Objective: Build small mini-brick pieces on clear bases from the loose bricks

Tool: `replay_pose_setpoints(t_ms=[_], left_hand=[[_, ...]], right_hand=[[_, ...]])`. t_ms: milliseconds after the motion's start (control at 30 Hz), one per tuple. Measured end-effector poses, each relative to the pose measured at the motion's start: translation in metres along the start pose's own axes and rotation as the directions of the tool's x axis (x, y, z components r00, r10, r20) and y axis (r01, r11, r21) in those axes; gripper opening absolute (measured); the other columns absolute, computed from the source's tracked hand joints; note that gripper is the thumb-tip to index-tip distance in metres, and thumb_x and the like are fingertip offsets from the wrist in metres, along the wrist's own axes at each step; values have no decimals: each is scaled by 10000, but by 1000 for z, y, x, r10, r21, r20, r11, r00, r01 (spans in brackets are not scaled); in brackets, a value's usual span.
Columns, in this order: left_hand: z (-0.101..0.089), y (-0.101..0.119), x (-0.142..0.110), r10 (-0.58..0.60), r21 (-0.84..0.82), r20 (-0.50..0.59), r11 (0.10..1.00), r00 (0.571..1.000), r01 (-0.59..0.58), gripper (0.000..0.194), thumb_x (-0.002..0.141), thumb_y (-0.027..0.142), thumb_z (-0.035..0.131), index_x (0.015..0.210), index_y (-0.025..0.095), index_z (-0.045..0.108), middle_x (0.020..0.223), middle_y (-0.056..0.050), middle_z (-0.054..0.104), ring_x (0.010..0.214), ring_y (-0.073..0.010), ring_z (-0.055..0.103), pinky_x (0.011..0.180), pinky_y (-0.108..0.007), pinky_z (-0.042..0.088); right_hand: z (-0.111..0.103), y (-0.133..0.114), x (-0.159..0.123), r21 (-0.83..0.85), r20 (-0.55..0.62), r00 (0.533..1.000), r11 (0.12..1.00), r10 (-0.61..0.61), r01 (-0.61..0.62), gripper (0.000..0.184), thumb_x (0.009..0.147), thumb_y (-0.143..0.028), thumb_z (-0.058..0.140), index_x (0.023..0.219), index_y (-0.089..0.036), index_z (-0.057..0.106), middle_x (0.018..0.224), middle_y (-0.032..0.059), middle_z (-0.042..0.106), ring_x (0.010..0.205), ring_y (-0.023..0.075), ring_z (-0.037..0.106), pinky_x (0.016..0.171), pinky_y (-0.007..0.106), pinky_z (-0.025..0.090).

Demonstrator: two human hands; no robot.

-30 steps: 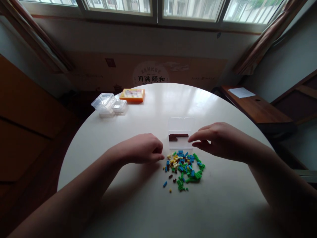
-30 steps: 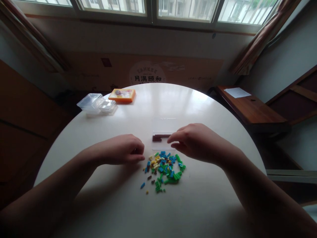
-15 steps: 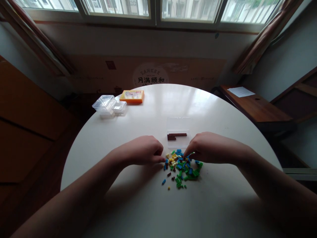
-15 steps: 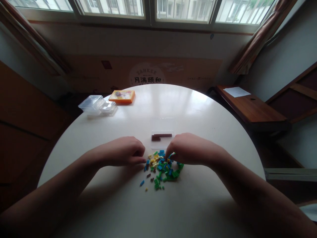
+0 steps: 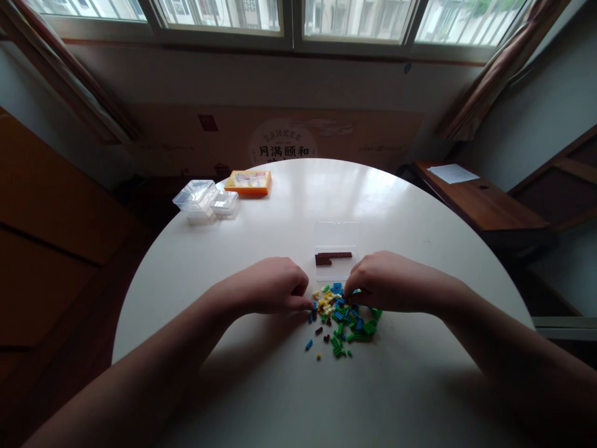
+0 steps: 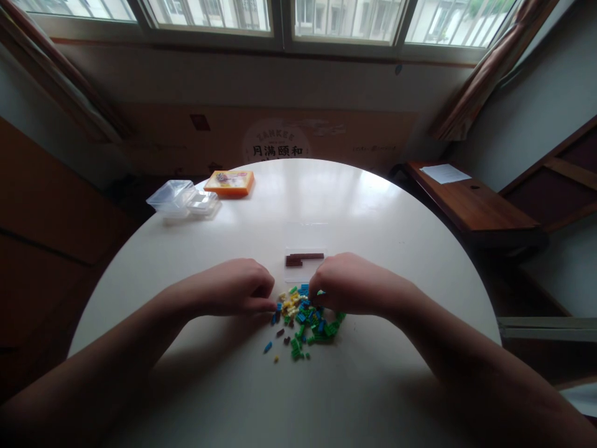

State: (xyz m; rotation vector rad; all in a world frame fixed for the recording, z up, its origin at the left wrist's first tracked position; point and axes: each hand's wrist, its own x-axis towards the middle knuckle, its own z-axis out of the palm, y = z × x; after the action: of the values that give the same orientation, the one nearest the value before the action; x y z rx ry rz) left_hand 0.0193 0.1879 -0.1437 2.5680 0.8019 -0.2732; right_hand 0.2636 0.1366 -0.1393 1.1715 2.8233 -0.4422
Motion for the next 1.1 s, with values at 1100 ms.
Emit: replay_pose_setpoints(t_ms=[1100], left_hand=[[0,1,-1,-3,32,34,999,999,2,314,776,517,688,713,211,660,728,-4,663,633,-140,541,554,-257,309]], right_hand=[[3,-16,6,-83,38,987,985,155,-151,186,808,-204,551,646,-182,638,663,15,651,558,99,481,554,240,247]])
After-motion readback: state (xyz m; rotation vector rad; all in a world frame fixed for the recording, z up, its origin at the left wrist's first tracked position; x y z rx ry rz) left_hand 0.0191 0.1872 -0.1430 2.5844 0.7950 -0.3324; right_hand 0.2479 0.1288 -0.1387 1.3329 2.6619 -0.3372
